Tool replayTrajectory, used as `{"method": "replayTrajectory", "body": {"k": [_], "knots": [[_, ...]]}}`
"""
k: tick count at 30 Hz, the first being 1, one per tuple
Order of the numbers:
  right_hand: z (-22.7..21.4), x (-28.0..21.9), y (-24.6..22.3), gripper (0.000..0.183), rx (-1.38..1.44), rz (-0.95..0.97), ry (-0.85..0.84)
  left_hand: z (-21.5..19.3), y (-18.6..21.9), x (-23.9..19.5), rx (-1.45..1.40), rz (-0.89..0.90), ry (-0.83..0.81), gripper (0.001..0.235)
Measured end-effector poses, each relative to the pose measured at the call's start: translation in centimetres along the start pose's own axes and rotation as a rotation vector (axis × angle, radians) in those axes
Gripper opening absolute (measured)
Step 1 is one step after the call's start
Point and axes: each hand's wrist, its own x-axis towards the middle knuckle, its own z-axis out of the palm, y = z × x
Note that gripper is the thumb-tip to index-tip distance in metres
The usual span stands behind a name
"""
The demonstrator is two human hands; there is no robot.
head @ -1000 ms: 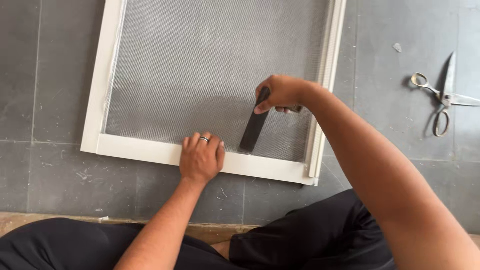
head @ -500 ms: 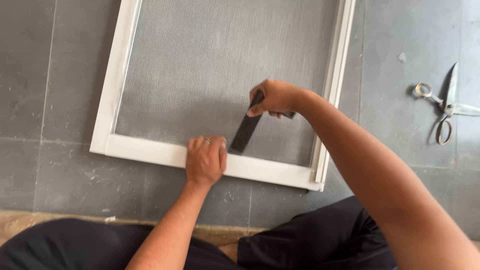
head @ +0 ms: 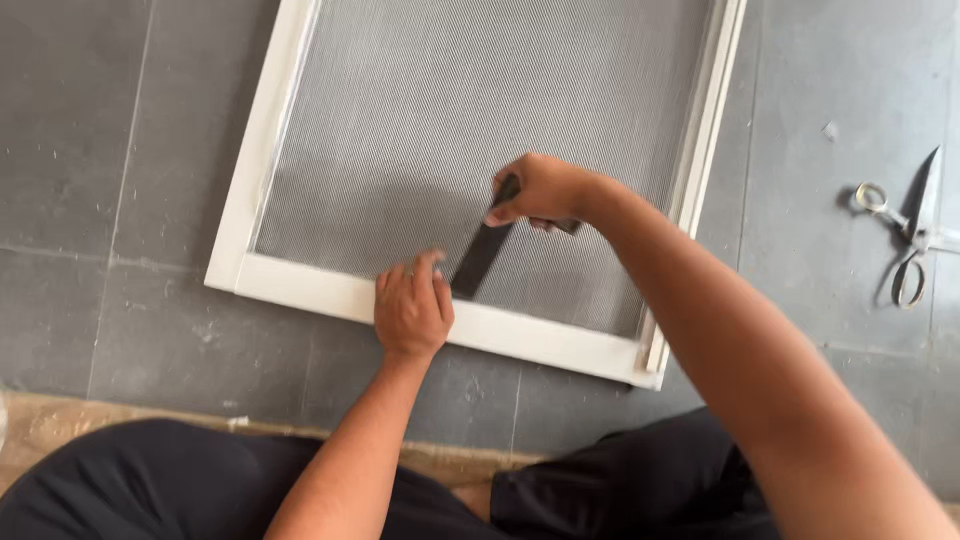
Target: The person secures a mesh screen onto a white frame using a flat tool to press the screen into the frame's groove. They work along the edges to ensure the screen is tightly fitted.
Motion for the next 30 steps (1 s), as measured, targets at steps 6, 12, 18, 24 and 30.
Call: {"method": "replayTrajectory", "body": {"k": [6, 12, 18, 24, 30], "knots": [[4.5, 3.7, 0.0, 0.041, -0.451, -0.539, 0.149, -0.1, 0.7, -1.5, -0.026, -0.053, 0.144, 0.031], [0.6, -1.0, -0.7, 0.040, -0.395, -0.004, -0.058, -0.3, -0.2, -1.1, -0.121, -0.116, 0.121, 0.031], [4.2, -3.3, 0.4, 0.035, -0.622, -0.267, 0.042, -1.2, -2.6, -1.3, 0.142, -0.185, 0.073, 0.030], [1.6, -3.6, 0.3, 0.025, -0.331, -0.043, 0.072, -0.8, -1.8, 0.0, -0.068, -0.213, 0.075, 0.036], [0.4, 1.0, -1.3, 0.028, -0.049, 0.036, 0.065, -1.3, -4.4, 0.8, 0.106, -0.302, 0.348, 0.033]]}}
